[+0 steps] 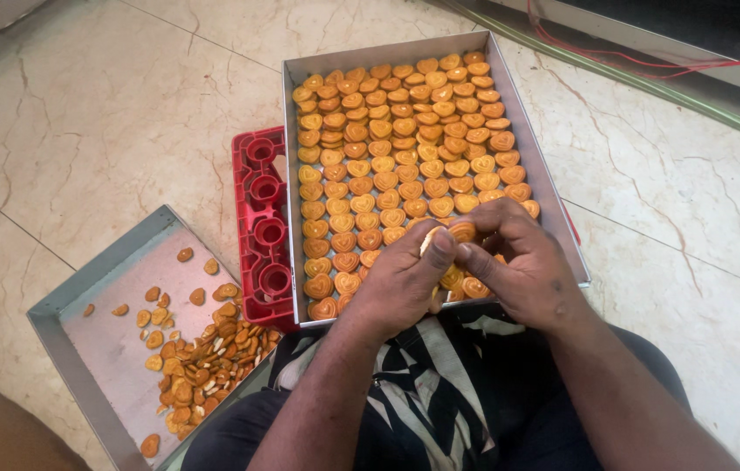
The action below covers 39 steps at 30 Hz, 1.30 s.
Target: The person sorts heart-shaped cookies into a metal tray by hand, moving them from one tray to another while seated.
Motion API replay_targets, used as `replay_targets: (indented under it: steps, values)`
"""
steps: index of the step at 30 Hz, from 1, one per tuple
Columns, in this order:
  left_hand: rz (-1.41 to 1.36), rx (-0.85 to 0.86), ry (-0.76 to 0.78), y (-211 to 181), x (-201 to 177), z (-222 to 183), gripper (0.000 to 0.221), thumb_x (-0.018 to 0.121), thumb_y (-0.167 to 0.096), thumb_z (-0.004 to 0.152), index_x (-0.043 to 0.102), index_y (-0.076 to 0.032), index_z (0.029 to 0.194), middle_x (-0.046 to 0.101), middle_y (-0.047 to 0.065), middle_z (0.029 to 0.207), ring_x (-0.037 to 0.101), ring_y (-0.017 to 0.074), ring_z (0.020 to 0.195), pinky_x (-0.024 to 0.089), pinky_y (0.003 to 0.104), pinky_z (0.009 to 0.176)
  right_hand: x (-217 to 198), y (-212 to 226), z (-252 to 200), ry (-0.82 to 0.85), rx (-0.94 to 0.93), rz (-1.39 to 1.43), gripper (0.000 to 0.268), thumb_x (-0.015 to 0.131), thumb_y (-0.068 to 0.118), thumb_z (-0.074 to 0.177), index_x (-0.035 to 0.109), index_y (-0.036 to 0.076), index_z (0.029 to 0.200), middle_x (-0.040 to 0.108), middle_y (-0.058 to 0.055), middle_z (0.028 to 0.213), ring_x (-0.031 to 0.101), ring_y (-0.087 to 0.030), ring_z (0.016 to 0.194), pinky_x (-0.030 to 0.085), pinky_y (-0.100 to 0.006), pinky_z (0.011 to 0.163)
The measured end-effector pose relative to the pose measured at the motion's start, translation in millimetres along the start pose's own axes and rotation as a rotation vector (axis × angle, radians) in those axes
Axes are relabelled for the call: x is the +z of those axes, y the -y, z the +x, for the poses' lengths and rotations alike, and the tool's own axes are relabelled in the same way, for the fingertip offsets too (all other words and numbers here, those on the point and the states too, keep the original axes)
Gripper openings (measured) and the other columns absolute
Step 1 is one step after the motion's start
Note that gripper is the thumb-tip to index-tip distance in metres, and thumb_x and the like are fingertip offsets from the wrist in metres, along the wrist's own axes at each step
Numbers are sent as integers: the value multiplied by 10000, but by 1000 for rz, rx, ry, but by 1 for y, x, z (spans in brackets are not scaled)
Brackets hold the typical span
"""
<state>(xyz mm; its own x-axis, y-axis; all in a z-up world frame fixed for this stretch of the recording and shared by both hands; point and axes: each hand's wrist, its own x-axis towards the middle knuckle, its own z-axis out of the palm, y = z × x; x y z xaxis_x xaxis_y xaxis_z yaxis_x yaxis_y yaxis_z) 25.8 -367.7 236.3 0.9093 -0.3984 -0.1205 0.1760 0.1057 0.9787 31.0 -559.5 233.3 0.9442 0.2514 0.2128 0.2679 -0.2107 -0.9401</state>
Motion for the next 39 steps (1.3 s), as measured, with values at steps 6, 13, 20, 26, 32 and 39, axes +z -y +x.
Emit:
replay_targets:
  steps: [6, 13, 20, 26, 32, 39]
  values:
    - [-67, -99, -122, -3, -2, 0, 677, 434, -696, 912, 664, -98, 1129, 544, 28, 753, 501, 96, 582, 452, 240, 516, -48, 9, 3, -171, -21, 231, 270, 665, 196, 996, 685, 65, 1231, 748, -56, 1091, 720, -160, 961, 624, -315, 784]
    - [-195, -81, -148, 5, -3, 1, 668, 486, -678, 923, 641, -60, 1121, 511, 13, 762, 467, 92, 600, 430, 244, 530, -82, 19, 8, 17, 57, -1100, 295, 687, 292, 953, 747, 198, 1225, 760, -34, 1034, 647, -220, 1047, 425, -413, 1066]
    - [-158, -87, -160, -2, -5, -2, 703, 445, -714, 906, 660, -86, 1138, 468, 0, 643, 437, 90, 520, 360, 245, 447, -67, 26, 14, 271, 93, -1322, 284, 697, 322, 849, 800, 312, 1113, 752, 57, 1104, 583, -174, 1176, 314, -443, 1137]
    - [-177, -64, -151, -2, -5, -1, 722, 438, -716, 917, 649, -66, 1149, 489, 10, 658, 450, 93, 524, 381, 247, 460, -65, 28, 12, 324, 138, -1234, 249, 707, 299, 841, 807, 284, 1069, 761, 67, 1089, 598, -141, 1170, 340, -417, 1134]
    - [-169, -54, -153, -1, -6, -1, 727, 425, -719, 921, 650, -67, 1149, 501, 13, 663, 459, 91, 520, 381, 242, 457, -63, 26, 12, 321, 138, -1196, 244, 710, 293, 832, 817, 273, 1051, 758, 46, 1086, 594, -158, 1171, 339, -425, 1122]
    - [-193, -49, -151, 1, -7, -1, 771, 428, -746, 910, 645, -51, 1164, 508, 26, 689, 475, 93, 531, 373, 232, 457, -65, 14, 10, 312, 113, -1176, 183, 685, 321, 893, 799, 235, 1007, 758, 57, 1082, 622, -151, 1148, 373, -407, 1120]
